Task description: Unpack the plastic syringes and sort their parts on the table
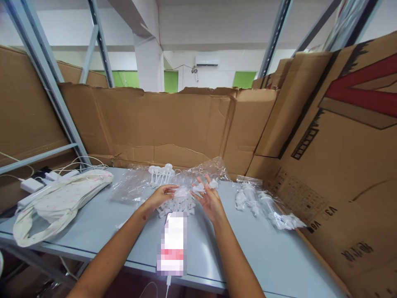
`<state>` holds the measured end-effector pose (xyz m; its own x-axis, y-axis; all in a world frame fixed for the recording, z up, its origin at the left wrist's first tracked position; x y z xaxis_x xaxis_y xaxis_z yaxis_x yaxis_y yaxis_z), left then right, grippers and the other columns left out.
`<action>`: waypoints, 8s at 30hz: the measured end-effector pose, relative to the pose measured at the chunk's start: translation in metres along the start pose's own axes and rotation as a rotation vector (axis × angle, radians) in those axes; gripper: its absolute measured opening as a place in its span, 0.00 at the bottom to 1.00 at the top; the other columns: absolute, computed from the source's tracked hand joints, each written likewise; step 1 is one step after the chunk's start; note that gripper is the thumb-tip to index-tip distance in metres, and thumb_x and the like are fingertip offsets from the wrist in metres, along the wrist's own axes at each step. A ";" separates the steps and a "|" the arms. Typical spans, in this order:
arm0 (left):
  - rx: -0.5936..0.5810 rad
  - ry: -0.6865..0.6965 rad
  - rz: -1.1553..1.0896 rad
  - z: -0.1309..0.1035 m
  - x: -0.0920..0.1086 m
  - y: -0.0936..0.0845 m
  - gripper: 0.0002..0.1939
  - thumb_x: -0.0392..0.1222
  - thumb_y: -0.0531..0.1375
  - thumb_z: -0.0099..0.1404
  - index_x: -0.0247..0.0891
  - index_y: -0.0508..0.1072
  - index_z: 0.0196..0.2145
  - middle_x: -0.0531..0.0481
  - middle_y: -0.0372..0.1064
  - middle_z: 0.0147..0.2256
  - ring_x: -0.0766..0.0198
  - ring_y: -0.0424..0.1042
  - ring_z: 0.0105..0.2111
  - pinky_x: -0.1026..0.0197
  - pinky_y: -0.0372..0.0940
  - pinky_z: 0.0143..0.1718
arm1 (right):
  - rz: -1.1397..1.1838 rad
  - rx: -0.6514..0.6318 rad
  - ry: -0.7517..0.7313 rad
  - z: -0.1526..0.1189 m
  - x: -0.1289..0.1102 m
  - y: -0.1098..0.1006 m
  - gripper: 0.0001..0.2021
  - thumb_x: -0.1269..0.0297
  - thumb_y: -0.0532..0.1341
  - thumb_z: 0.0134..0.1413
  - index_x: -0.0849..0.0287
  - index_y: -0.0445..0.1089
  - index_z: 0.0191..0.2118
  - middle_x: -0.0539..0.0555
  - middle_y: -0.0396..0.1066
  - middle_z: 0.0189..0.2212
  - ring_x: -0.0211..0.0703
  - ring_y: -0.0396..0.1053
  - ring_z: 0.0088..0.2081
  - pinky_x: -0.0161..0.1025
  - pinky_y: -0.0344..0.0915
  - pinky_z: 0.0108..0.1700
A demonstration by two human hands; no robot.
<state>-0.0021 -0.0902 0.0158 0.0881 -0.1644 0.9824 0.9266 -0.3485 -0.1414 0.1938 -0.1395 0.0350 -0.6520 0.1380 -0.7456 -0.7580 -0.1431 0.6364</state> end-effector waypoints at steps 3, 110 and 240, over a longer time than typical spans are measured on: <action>0.074 0.048 0.191 0.001 -0.003 -0.001 0.19 0.26 0.57 0.52 0.36 0.74 0.42 0.42 0.68 0.46 0.61 0.67 0.44 0.60 0.63 0.44 | -0.010 0.012 -0.002 0.000 0.000 -0.001 0.24 0.60 0.62 0.51 0.37 0.59 0.54 0.46 0.64 0.54 0.46 0.68 0.50 0.56 0.63 0.53; 0.165 0.087 -0.051 -0.007 0.000 0.016 0.14 0.32 0.56 0.56 0.38 0.69 0.42 0.45 0.66 0.47 0.57 0.65 0.50 0.58 0.63 0.46 | -0.070 0.119 0.092 0.001 0.015 0.001 0.25 0.62 0.61 0.52 0.43 0.57 0.56 0.52 0.68 0.49 0.49 0.72 0.44 0.55 0.69 0.47; 0.294 0.266 0.026 -0.007 0.009 0.010 0.08 0.44 0.56 0.58 0.36 0.67 0.30 0.54 0.63 0.24 0.69 0.64 0.25 0.67 0.61 0.28 | -0.707 0.215 -0.229 0.015 0.007 -0.028 0.15 0.51 0.64 0.41 0.58 0.67 0.28 0.50 0.67 0.22 0.38 0.62 0.24 0.35 0.56 0.25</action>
<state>0.0057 -0.1019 0.0218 0.0510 -0.4162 0.9078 0.9939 -0.0681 -0.0871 0.2102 -0.1201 0.0148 0.0181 0.3285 -0.9443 -0.9674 0.2443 0.0665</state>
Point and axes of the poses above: each hand's wrist, its own z-axis towards the middle knuckle, its own y-axis out of the palm, x = y × z, the point moved 3 cm from there along z, towards the middle knuckle
